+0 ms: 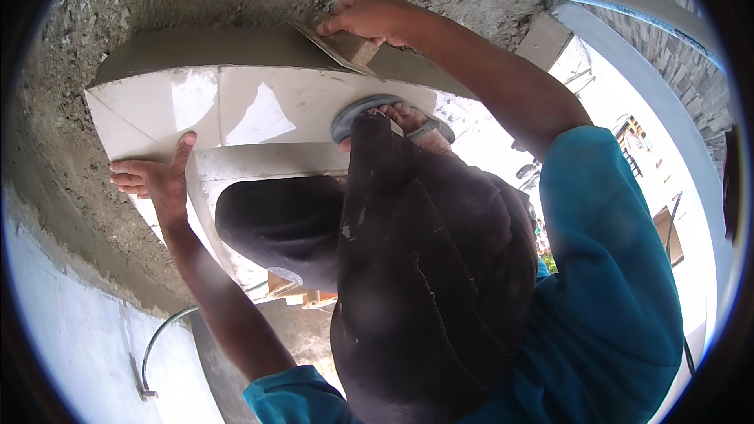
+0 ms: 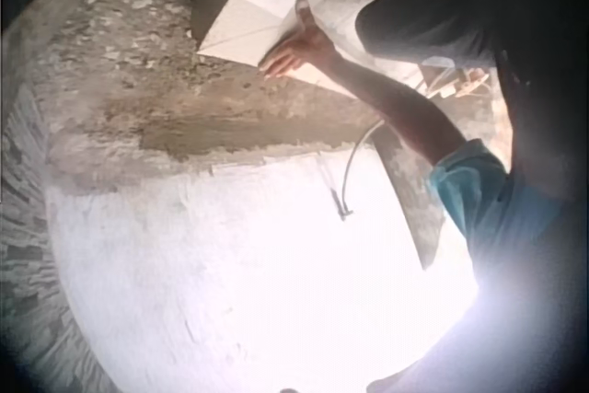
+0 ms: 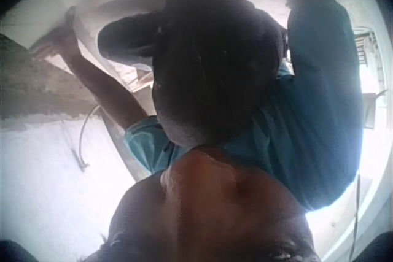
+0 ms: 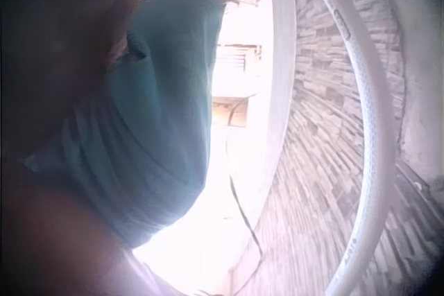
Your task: The person scoops cement from a bucket using a hand trowel and applies it to a wall with a trowel, smoothing the surface repeatedly. The person works on a vertical wall section, repeatedly loading and spreading the cement to create a smooth finish.
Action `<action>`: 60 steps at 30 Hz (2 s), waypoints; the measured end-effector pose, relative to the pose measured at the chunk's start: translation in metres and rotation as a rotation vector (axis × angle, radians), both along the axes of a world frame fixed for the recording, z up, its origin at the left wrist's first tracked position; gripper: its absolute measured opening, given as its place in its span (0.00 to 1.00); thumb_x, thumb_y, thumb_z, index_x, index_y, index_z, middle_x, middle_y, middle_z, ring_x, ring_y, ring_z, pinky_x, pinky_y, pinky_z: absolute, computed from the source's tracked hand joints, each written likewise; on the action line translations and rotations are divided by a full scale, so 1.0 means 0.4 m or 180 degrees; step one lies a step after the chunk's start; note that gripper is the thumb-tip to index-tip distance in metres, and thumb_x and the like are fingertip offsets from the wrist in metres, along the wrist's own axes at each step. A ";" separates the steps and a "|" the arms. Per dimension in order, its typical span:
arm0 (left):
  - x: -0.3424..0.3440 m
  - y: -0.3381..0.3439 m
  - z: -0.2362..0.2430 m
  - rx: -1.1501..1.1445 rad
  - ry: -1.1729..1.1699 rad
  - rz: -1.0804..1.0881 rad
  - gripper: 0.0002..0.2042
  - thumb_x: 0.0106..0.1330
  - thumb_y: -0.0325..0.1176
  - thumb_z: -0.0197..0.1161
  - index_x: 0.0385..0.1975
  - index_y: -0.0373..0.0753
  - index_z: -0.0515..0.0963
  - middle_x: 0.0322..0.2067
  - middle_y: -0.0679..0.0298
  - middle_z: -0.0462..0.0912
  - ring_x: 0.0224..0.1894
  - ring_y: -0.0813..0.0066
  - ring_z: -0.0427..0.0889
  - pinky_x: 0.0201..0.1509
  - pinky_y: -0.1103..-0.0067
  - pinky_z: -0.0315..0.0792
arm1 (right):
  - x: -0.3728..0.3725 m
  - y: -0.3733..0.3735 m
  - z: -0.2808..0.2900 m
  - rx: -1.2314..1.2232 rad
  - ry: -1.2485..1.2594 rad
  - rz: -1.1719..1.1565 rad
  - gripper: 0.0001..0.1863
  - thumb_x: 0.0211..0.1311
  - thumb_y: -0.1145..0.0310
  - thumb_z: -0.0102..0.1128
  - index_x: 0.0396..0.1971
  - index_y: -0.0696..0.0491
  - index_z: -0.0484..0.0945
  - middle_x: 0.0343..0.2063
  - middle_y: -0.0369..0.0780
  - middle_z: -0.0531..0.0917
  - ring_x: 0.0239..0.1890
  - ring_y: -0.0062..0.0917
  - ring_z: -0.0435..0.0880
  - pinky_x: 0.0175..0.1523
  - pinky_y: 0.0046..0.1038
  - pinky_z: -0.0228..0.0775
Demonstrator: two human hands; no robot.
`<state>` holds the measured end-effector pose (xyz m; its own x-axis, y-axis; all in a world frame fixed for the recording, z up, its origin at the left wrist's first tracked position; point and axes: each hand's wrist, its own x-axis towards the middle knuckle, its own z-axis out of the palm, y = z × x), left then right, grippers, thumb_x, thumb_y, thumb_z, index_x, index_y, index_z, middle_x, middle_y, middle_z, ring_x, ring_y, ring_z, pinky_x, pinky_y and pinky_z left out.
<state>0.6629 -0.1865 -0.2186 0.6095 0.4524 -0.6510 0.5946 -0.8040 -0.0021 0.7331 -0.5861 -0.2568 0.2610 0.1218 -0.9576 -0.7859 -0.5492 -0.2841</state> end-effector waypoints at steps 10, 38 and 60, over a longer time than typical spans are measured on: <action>0.006 -0.008 0.007 -0.0070 -0.0034 0.0063 0.81 0.37 0.72 0.76 0.68 0.28 0.15 0.70 0.30 0.15 0.73 0.31 0.15 0.76 0.46 0.23 | 0.163 0.224 0.024 0.0857 -0.0265 -0.0481 0.24 0.54 0.57 0.74 0.42 0.61 0.81 0.36 0.42 0.83 0.35 0.27 0.82 0.41 0.34 0.79; 0.006 -0.012 0.003 -0.0045 -0.0027 -0.0071 0.82 0.36 0.78 0.71 0.68 0.25 0.16 0.69 0.27 0.17 0.73 0.28 0.17 0.75 0.45 0.25 | -0.172 -0.290 0.084 -0.0861 0.0638 -0.0409 0.16 0.57 0.59 0.74 0.35 0.57 0.84 0.28 0.34 0.83 0.24 0.14 0.75 0.27 0.19 0.63; -0.005 -0.008 0.014 -0.0004 -0.0056 -0.0101 0.81 0.37 0.78 0.70 0.68 0.23 0.19 0.69 0.25 0.18 0.73 0.29 0.17 0.75 0.45 0.29 | 0.140 0.170 0.113 0.1926 -0.0073 -0.1541 0.16 0.59 0.72 0.67 0.47 0.59 0.83 0.38 0.40 0.85 0.36 0.23 0.82 0.44 0.21 0.73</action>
<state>0.6610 -0.1896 -0.2132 0.6350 0.4318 -0.6406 0.5686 -0.8226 0.0091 0.7892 -0.5180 -0.2117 0.4376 0.4893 -0.7544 -0.8890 0.1100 -0.4444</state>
